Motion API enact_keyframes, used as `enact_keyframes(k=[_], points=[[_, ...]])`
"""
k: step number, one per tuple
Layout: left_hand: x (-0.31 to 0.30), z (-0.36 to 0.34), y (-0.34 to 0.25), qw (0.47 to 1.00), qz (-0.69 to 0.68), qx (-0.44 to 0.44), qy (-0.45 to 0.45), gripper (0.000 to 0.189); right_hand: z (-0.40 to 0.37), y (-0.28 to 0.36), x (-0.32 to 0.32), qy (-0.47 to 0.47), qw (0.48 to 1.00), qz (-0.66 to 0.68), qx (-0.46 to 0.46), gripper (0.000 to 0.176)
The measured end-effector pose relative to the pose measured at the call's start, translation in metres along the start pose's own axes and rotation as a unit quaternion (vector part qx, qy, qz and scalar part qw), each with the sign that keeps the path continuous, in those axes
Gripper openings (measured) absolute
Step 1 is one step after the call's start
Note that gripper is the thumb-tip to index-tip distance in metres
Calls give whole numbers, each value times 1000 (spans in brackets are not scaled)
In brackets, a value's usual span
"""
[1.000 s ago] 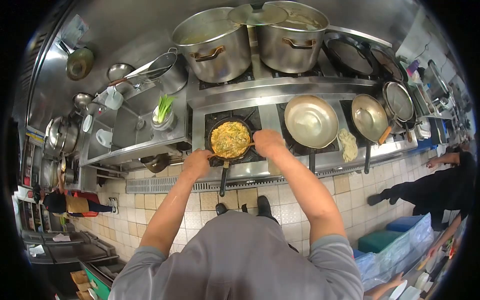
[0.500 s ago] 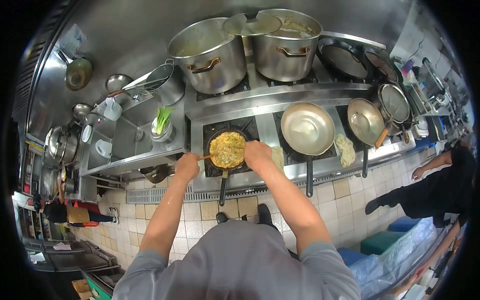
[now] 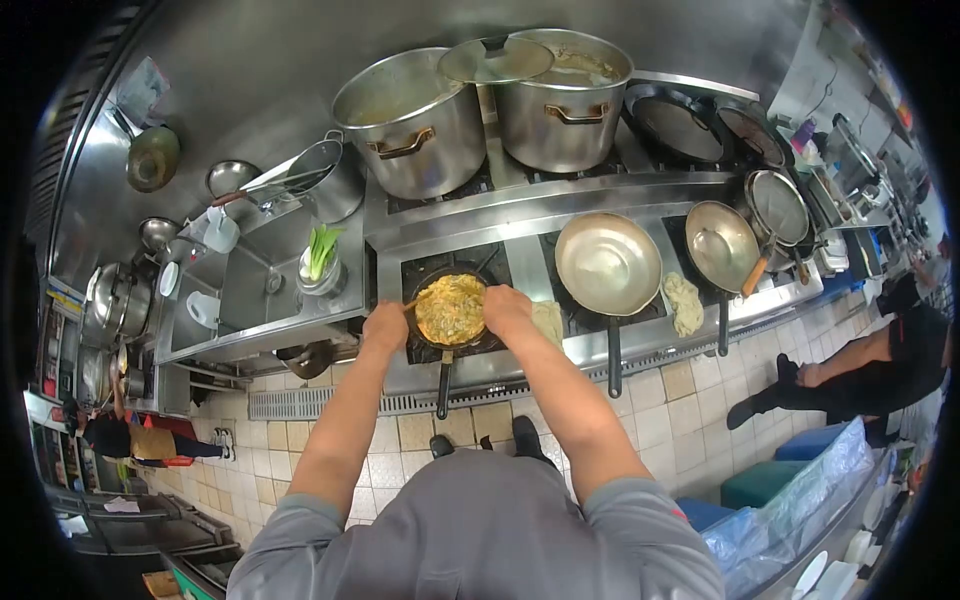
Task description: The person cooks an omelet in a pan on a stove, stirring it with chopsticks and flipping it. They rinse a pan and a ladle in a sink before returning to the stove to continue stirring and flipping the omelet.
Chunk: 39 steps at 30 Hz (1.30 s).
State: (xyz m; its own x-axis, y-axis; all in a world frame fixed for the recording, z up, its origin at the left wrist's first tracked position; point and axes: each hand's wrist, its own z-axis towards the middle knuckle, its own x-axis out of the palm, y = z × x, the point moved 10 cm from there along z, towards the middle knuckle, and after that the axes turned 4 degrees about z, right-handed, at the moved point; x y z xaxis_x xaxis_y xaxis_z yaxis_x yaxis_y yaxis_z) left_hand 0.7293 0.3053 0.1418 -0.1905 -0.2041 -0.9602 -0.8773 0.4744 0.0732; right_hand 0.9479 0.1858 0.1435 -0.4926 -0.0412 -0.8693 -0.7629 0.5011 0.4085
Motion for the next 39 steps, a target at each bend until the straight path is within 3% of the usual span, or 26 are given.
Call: enact_keyframes(k=[2,4,8,10,12,13,17,19,20,22,23,24,25,26,27,28,30,32,34,36,37,39], points=[[-5,-10,8,999,-44,-2,-19,29,-24,-3,-7,-11,1000,-2,-23,25],[-26,-39,1,985,-110,76,-111,26,-27,-7,-13,-17,998,-10,-64,25],[-9,-57,20,995,-94,19,-39,38,-53,-22,-4,9,997,-25,-76,28],[-17,-67,15,990,-128,30,-56,39,-59,-17,-9,1,997,-19,-81,28],[5,-71,12,997,-70,31,-4,40,-73,1,3,6,990,15,-138,30],[5,-71,16,997,-74,12,-6,40,-68,-3,22,32,989,-46,-135,29],[1,-78,30,994,-97,14,-51,30,-83,-31,7,31,991,-47,-118,30],[-8,-96,39,977,-163,14,-136,29,-108,-47,-35,-78,984,95,-132,27],[-4,-107,38,978,-161,10,-136,29,-114,-54,-35,-77,983,97,-136,27],[14,-131,51,923,-365,-76,-97,28,-121,-77,-29,-57,959,261,-92,22],[46,-140,48,835,-534,-127,-16,27,-126,-76,-21,-57,958,266,-93,22],[77,-152,33,710,-679,-174,66,26,-129,-68,3,-7,944,321,-78,21],[83,-161,24,712,-677,-175,65,26,-132,-57,27,44,925,373,-63,19],[93,-170,-12,544,-818,-130,138,26,-140,-33,38,37,888,445,-109,19],[90,-179,-47,343,-913,-80,205,27,-148,-7,50,30,845,512,-151,19],[89,-186,-61,343,-911,-84,213,27,-155,19,56,-11,814,529,-242,21],[85,-200,-68,355,-912,-141,148,34,-163,53,94,41,812,546,-203,14],[114,-201,-46,350,-912,-158,144,29,-164,61,85,59,810,558,-170,12],[122,-209,-19,363,-903,-187,131,23,-174,84,81,108,865,405,-276,15],[136,-215,13,364,-902,-185,138,19,-154,50,66,-9,898,349,-269,16],[134,-216,33,366,-907,-177,108,18,-143,16,50,-47,912,364,-181,22],[128,-223,68,365,-913,-165,76,18,-109,-64,46,-249,894,357,-103,33]])
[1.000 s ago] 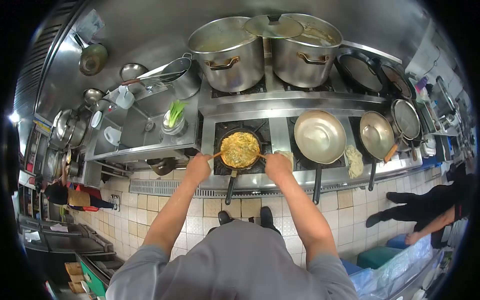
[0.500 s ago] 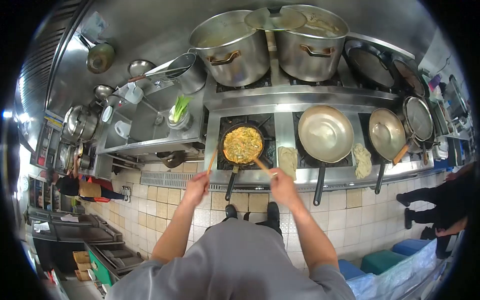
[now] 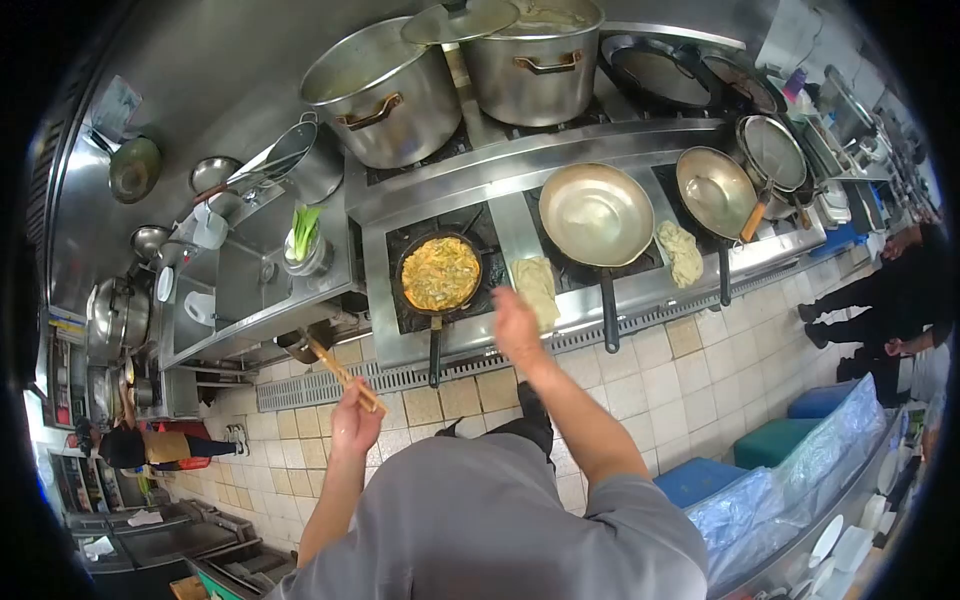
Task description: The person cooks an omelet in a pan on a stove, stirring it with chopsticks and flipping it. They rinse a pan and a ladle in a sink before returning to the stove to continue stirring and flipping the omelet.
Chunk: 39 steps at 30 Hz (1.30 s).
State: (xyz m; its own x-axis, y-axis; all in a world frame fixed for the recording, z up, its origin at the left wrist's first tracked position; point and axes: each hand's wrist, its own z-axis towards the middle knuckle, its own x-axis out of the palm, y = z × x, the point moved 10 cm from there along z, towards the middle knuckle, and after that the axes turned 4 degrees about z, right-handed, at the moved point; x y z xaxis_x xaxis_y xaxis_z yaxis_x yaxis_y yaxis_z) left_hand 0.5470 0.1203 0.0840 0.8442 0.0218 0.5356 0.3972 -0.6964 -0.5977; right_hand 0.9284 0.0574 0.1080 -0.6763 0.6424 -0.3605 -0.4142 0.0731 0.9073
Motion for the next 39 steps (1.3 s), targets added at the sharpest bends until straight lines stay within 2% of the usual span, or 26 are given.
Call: enact_keyframes(k=[2,3,5,6,8,9,11,13,15,17,19,20,23,24,25,26,27,28,29,30,31,33,34,36,37,39], points=[[-36,-20,-32,995,49,70,-52,19,10,-26,-10,-27,971,-195,-137,44],[-52,-24,-39,995,45,76,-47,19,8,-39,-14,-30,970,-195,-145,44],[-101,-38,-54,983,103,105,-112,19,-5,-86,22,170,874,-443,-104,61],[-120,-39,-55,982,101,111,-115,19,4,-85,23,171,875,-439,-111,61],[-180,-51,-59,962,136,124,-203,21,-4,-91,28,211,868,-444,-72,71],[-194,-56,-57,962,136,121,-202,21,-10,-93,27,211,867,-445,-69,71],[-234,-66,-48,953,85,120,-264,21,-2,-96,28,223,877,-424,-50,68],[-271,-74,-36,953,72,131,-264,22,7,-93,27,213,892,-397,-39,60],[-293,-92,-23,928,53,118,-351,23,22,-94,11,89,962,-252,-63,51],[-305,-95,-4,929,49,115,-349,25,22,-98,11,64,969,-230,-59,51],[-328,-100,24,912,-59,66,-401,26,18,-103,27,119,934,-318,-111,54],[-339,-90,27,917,-46,67,-389,28,19,-107,27,121,934,-316,-111,54],[-294,-82,26,926,-21,47,-375,27,15,-87,23,119,925,-319,-169,45],[-274,-77,22,942,-41,59,-327,23,12,-74,8,83,960,-236,-128,40],[-261,-79,17,940,-46,63,-331,23,8,-64,-4,47,984,-149,-84,35],[-244,-77,7,949,-33,69,-305,22,-4,-46,-7,14,983,-142,-116,19],[-233,-74,-1,958,-19,74,-276,21,-24,-78,12,49,999,-6,21,16],[-233,-71,-7,964,-13,84,-252,20,-49,-106,40,80,976,129,158,16],[-239,-69,-9,965,-16,85,-249,20,-73,-103,71,150,919,209,299,16],[-245,-67,-13,967,3,88,-238,20,-104,-80,102,214,831,282,428,17],[-253,-64,-17,969,20,92,-226,19,-111,-52,120,216,834,279,423,17],[-278,-53,-22,970,-13,81,-229,20,-142,-1,182,181,629,520,549,26],[-290,-52,-22,969,-42,64,-235,20,-140,2,206,200,634,510,546,26],[-311,-52,-31,972,-24,62,-224,21,-132,-26,225,4,681,513,522,25],[-319,-43,-37,978,18,54,-200,21,-140,-26,234,2,687,510,517,25],[-337,-29,-46,985,24,35,-170,20,-146,-13,245,71,699,510,497,23]])
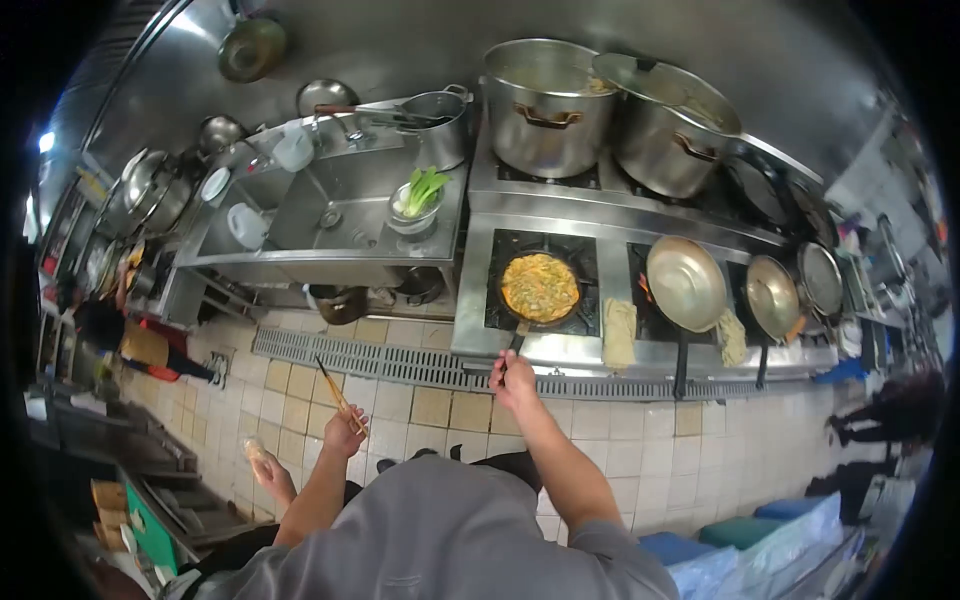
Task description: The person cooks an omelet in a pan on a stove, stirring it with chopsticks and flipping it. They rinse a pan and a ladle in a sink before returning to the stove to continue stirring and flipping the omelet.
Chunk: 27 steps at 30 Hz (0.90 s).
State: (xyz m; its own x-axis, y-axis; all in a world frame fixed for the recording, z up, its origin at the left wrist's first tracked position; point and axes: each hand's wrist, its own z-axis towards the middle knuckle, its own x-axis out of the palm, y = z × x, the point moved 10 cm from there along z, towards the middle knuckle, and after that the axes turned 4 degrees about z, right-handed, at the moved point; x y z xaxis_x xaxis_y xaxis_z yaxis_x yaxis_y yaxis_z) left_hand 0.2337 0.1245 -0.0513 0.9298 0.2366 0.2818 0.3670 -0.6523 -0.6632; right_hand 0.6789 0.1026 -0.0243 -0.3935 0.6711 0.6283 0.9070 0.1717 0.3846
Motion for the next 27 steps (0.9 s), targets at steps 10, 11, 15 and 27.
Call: enact_keyframes(k=[10,11,15,27], points=[[-9,34,5,959,279,-41,30,16,-34,12,-28,-57,970,-231,-42,23],[4,31,9,948,313,-45,33,17,-34,9,-27,-42,967,-251,-23,22],[33,18,19,921,381,-53,62,19,-3,48,-83,-118,952,-263,-106,19],[-7,-29,72,901,418,-73,-85,24,-27,66,-92,18,939,-343,-10,36]])
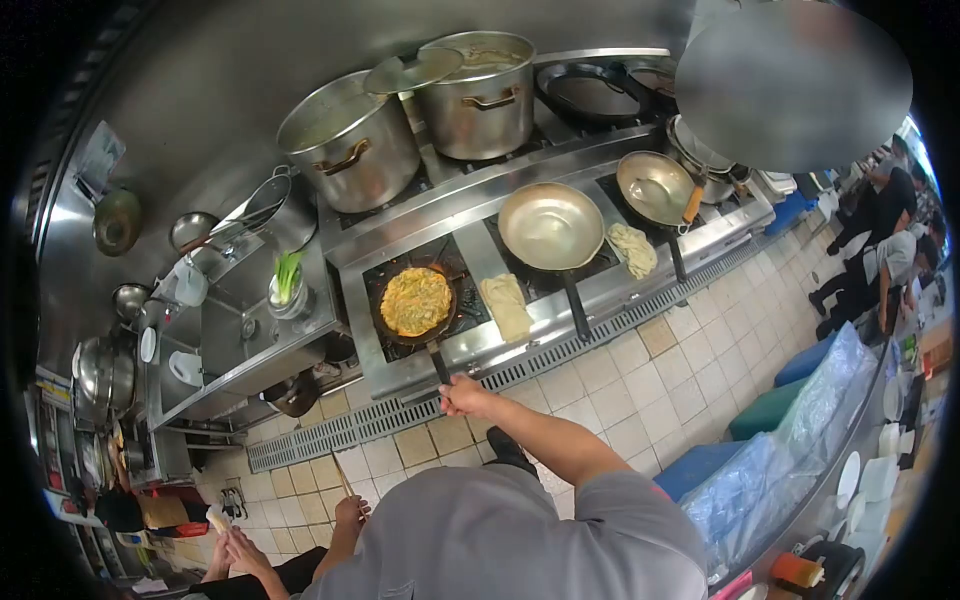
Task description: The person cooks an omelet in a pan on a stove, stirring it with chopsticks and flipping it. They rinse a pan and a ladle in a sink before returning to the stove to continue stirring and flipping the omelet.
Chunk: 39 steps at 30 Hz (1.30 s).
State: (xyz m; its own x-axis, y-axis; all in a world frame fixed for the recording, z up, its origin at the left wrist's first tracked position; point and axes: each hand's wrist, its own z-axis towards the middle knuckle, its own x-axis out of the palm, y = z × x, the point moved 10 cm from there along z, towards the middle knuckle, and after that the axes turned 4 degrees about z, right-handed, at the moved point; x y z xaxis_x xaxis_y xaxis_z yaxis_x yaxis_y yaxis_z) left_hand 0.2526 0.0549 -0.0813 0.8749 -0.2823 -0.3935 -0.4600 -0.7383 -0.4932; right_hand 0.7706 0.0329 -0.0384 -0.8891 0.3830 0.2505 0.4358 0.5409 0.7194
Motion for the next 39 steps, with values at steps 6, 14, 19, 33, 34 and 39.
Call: enact_keyframes(k=[6,14,19,33,34,39], points=[[27,-27,-4,999,-30,1,11,31,14,14,-51,-71,992,84,-62,55],[47,26,3,999,-19,15,44,22,-3,16,-51,-49,998,-11,-40,26],[97,-44,-75,880,300,343,-134,27,-53,13,-77,64,990,-111,-57,42],[104,47,-69,975,-152,33,158,21,-366,-366,-368,-492,798,-212,277,34],[92,77,-57,985,-126,34,112,21,-395,-359,-373,-570,743,-218,275,28],[80,13,-65,997,-30,26,60,17,-386,-245,-361,-656,685,-299,110,28]])
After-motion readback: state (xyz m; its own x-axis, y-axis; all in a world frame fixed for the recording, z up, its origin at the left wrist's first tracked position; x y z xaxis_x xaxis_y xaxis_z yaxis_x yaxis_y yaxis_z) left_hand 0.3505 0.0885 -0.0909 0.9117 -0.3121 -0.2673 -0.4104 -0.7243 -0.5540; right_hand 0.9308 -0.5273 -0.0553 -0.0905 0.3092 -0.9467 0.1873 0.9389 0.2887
